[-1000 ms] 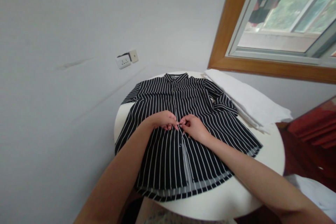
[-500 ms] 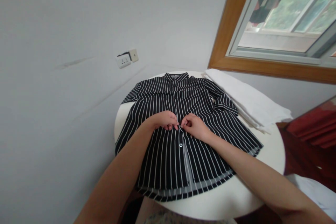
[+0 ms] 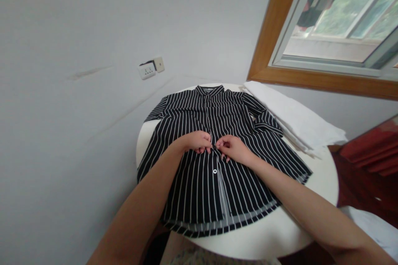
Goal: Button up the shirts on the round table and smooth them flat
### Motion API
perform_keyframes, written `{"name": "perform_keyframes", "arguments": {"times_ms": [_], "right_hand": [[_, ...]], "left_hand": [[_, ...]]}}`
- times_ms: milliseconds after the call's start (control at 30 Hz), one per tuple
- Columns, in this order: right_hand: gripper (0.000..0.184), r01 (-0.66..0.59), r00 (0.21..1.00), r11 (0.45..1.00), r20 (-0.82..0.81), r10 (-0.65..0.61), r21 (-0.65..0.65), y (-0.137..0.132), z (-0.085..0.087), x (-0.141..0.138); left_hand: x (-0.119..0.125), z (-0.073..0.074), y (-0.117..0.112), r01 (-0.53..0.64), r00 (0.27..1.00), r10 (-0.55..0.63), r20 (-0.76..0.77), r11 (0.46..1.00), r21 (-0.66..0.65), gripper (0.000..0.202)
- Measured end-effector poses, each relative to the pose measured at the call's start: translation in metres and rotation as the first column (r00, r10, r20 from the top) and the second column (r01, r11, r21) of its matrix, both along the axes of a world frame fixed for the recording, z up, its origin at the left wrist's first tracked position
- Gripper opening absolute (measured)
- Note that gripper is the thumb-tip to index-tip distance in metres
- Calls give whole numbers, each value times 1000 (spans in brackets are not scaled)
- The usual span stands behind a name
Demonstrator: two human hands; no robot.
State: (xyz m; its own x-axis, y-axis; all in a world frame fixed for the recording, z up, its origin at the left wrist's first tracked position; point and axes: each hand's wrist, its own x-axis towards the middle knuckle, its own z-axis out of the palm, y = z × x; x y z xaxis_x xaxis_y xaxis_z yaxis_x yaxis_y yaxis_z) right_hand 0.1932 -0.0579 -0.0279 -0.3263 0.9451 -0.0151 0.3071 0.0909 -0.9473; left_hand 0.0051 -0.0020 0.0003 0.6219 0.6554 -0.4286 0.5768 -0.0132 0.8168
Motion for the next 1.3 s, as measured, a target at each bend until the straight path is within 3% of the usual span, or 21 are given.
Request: {"name": "perform_keyframes", "arguments": {"times_ms": [233,433,700,967,1300], "right_hand": [[11,-44,999,998,13,43,35,0,0,2],[10,-76,996,995,-57,72,-71,1,3,2],[8,-10,999,1000,43,11,-28,0,3,-3],[9,51,998,991,29,-48,-120,1,9,-9],[12,-54,974,978,225,8,201,-2,3,-1]], "left_hand": [[-1,-1,1,-18,1000,18,23,999,-26,13],[-4,0,2,2,1000,-1,29,1000,-14,17],[-11,0,4,40,999,-39,-16,998,56,18],[-7,5,1,43,998,-36,-55,990,137,19],[-7,-1,4,22,998,-14,-58,990,142,22]]}}
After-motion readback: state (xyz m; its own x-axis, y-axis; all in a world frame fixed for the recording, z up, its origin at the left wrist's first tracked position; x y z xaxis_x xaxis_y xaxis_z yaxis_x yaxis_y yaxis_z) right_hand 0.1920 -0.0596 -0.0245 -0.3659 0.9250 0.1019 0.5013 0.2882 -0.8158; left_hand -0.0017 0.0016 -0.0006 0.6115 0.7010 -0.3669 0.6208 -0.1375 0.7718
